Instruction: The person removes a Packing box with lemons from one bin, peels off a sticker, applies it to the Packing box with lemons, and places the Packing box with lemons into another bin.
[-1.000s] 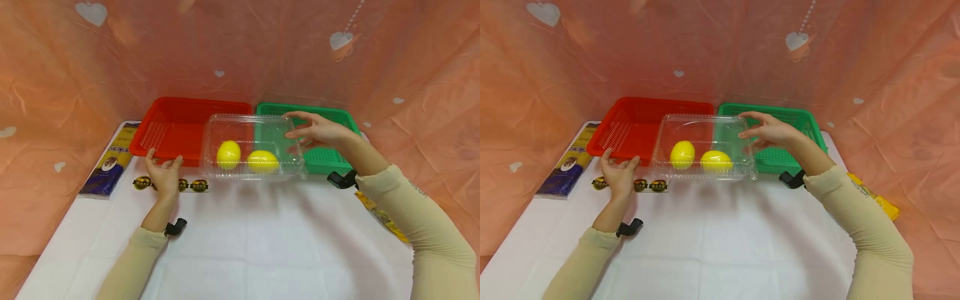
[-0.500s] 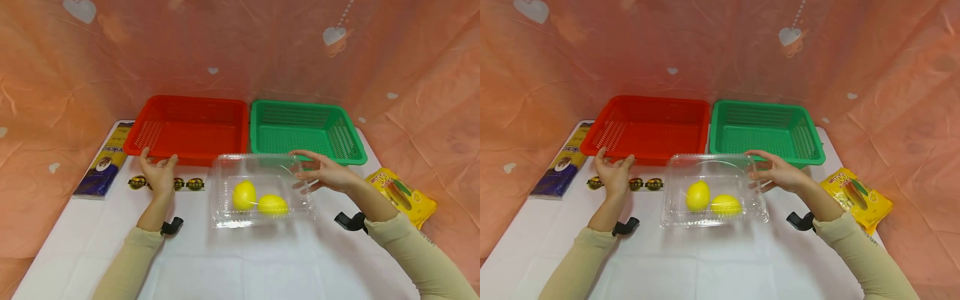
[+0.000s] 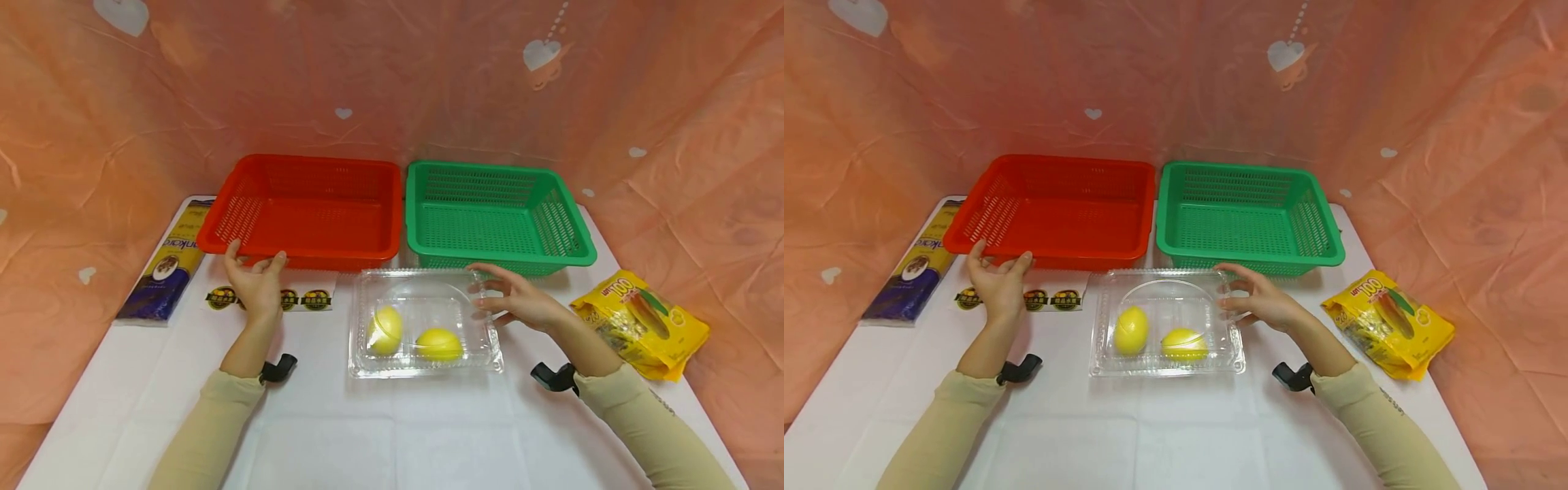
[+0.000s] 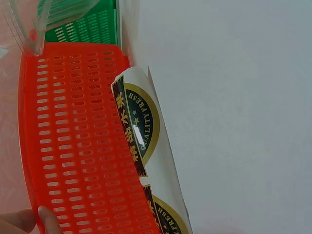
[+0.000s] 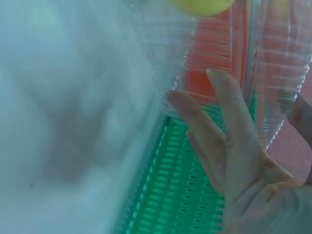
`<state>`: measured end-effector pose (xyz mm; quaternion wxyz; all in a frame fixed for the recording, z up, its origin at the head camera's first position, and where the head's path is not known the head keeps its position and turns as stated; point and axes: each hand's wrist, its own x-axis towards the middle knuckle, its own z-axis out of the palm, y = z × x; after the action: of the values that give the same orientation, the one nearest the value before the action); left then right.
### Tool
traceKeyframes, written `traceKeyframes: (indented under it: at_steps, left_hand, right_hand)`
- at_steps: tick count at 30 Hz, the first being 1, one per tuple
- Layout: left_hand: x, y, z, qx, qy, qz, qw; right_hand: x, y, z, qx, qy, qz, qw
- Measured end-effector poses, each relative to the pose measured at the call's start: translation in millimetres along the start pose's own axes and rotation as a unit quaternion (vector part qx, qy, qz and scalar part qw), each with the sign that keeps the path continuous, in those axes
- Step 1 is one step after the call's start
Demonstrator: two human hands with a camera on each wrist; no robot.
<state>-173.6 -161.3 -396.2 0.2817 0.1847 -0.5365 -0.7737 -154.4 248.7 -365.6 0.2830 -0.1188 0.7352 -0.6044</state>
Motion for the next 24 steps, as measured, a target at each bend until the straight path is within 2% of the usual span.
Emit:
traceKeyframes:
  at_steps: [16,24]
  left_hand:
    - [-1.0,0.0,1.0,-0.006,0.002,-0.003,1.0000]
    - [-1.4,0.1,-0.1,-0.012,0.001,-0.001,0.9999]
  right_hand:
    - [7.5,8,1,0.008,0.002,-0.001,1.0000]
    - [9.5,13,0,-0.013,0.007,0.007,0.9999]
